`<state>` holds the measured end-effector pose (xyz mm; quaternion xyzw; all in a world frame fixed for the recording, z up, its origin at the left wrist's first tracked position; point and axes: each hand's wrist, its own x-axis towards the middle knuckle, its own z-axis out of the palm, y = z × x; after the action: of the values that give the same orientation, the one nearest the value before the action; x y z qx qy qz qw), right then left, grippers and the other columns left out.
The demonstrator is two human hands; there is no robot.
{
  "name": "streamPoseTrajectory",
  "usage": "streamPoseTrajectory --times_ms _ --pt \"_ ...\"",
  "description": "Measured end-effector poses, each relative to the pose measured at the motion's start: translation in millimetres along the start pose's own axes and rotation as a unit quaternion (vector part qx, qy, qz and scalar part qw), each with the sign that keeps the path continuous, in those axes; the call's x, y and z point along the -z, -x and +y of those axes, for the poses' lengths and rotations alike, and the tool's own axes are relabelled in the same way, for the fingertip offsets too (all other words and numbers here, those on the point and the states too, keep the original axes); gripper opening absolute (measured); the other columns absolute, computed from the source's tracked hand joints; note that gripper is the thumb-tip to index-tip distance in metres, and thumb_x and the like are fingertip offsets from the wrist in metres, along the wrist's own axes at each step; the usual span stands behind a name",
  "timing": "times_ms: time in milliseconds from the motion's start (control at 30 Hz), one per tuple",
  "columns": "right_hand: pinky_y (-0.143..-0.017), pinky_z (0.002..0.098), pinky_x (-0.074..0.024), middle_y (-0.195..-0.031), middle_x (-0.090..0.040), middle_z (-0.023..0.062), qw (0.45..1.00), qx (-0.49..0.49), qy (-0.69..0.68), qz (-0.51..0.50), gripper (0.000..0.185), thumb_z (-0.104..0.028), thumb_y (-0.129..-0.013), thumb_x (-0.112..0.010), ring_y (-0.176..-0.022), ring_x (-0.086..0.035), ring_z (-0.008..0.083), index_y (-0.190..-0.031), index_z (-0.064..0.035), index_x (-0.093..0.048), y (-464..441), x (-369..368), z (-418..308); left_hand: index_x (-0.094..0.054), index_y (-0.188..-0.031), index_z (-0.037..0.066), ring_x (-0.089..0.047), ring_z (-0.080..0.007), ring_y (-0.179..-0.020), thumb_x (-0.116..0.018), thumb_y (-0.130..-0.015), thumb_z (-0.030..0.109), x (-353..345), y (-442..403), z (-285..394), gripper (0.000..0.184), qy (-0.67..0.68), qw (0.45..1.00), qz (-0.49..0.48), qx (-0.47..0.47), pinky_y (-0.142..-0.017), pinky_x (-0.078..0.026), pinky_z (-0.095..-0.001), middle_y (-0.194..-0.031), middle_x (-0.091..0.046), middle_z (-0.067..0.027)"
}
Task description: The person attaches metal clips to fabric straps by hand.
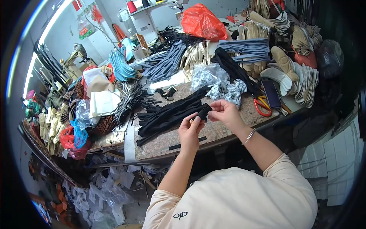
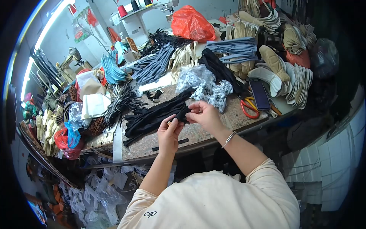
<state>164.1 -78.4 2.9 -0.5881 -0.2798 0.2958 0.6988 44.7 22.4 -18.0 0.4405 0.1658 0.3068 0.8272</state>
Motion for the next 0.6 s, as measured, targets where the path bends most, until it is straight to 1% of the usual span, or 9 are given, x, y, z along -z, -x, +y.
streamPoseTrajectory --times_ms 33,67,133,200,233,400,467,533,600 --pt "-0.063 0.0211 -0.0504 -0.081 -0.061 0.0095 0.999 -0.006 -0.035 0.039 0.026 0.003 -0.077 -0.064 -0.066 -0.060 0.0130 -0.101 0.0027 -0.054 2.0 -3.4 5.8 -0.054 -0.108 0.001 -0.058 -0.0125 -0.076 -0.057 -0.087 0.006 -1.9 0.6 -1.5 0.023 0.024 1.000 0.019 0.000 -0.068 -0.046 -0.0200 -0.089 -0.059 -0.0094" --pt "-0.063 0.0221 -0.0513 -0.082 -0.061 0.0100 0.997 0.002 -0.052 0.053 0.026 0.004 -0.077 -0.064 -0.067 -0.060 0.0134 -0.101 0.0023 -0.054 4.4 -7.5 8.3 -0.054 -0.108 0.001 -0.058 -0.0125 -0.076 -0.057 -0.087 0.006 -3.4 0.5 -3.1 0.023 0.023 1.000 0.018 0.000 -0.068 -0.046 -0.0200 -0.089 -0.059 -0.0094" --pt "-0.063 0.0230 -0.0522 -0.083 -0.061 0.0104 0.995 0.010 -0.069 0.070 0.026 0.004 -0.077 -0.063 -0.067 -0.061 0.0137 -0.101 0.0020 -0.054 11.7 -22.3 18.7 -0.055 -0.107 0.000 -0.057 -0.0127 -0.076 -0.057 -0.086 0.006 -6.0 -0.1 -7.4 0.022 0.092 0.995 0.044 -0.012 -0.068 -0.046 -0.0196 -0.089 -0.059 -0.0095" --pt "-0.060 0.0208 -0.0504 -0.082 -0.061 0.0084 0.978 0.046 -0.172 0.104 0.027 0.003 -0.078 -0.063 -0.065 -0.060 0.0125 -0.103 0.0008 -0.054 17.3 -38.6 35.3 -0.056 -0.106 0.000 -0.057 -0.0128 -0.076 -0.058 -0.085 0.006 -8.0 -1.2 -10.9 0.021 0.162 0.984 0.071 -0.024 -0.068 -0.045 -0.0193 -0.089 -0.059 -0.0096" --pt "-0.060 0.0208 -0.0504 -0.082 -0.061 0.0084 0.978 0.046 -0.172 0.104 0.027 0.003 -0.078 -0.063 -0.065 -0.060 0.0125 -0.103 0.0008 -0.054 16.1 -37.3 37.9 -0.056 -0.106 0.000 -0.057 -0.0128 -0.076 -0.058 -0.085 0.006 -7.0 -0.7 -11.9 0.021 0.162 0.984 0.071 -0.024 -0.068 -0.045 -0.0193 -0.089 -0.059 -0.0096" --pt "-0.057 0.0180 -0.0475 -0.077 -0.062 0.0046 0.977 0.009 -0.202 0.061 0.023 0.002 -0.078 -0.063 -0.063 -0.058 0.0098 -0.101 -0.0010 -0.057 7.4 -25.9 38.4 -0.056 -0.106 0.000 -0.056 -0.0135 -0.078 -0.059 -0.084 0.005 0.8 0.3 -11.7 0.023 0.191 0.975 0.089 0.065 -0.070 -0.045 -0.0198 -0.089 -0.058 -0.0102" --pt "-0.056 0.0172 -0.0462 -0.077 -0.061 0.0031 0.996 0.040 -0.071 0.020 0.023 0.002 -0.077 -0.064 -0.062 -0.056 0.0086 -0.099 -0.0017 -0.058 6.1 -20.3 27.1 -0.055 -0.107 0.000 -0.056 -0.0144 -0.078 -0.057 -0.083 0.004 1.2 3.3 -10.4 0.024 0.154 0.982 0.077 0.071 -0.071 -0.045 -0.0208 -0.089 -0.058 -0.0108" --pt "-0.055 0.0163 -0.0448 -0.076 -0.061 0.0017 0.995 0.070 0.065 -0.022 0.022 0.002 -0.075 -0.065 -0.060 -0.054 0.0075 -0.097 -0.0023 -0.060 6.5 -13.9 15.5 -0.054 -0.108 0.000 -0.055 -0.0154 -0.079 -0.056 -0.083 0.003 0.6 5.7 -11.3 0.026 0.120 0.988 0.063 0.079 -0.072 -0.045 -0.0217 -0.089 -0.057 -0.0114" --pt "-0.055 0.0164 -0.0448 -0.076 -0.061 0.0018 0.994 0.065 0.082 -0.037 0.022 0.002 -0.075 -0.066 -0.060 -0.053 0.0072 -0.095 -0.0023 -0.060 7.9 -9.2 7.7 -0.054 -0.108 0.000 -0.055 -0.0155 -0.078 -0.056 -0.083 0.003 1.2 5.9 -13.0 0.025 0.127 0.985 0.057 0.098 -0.072 -0.045 -0.0223 -0.089 -0.057 -0.0115"
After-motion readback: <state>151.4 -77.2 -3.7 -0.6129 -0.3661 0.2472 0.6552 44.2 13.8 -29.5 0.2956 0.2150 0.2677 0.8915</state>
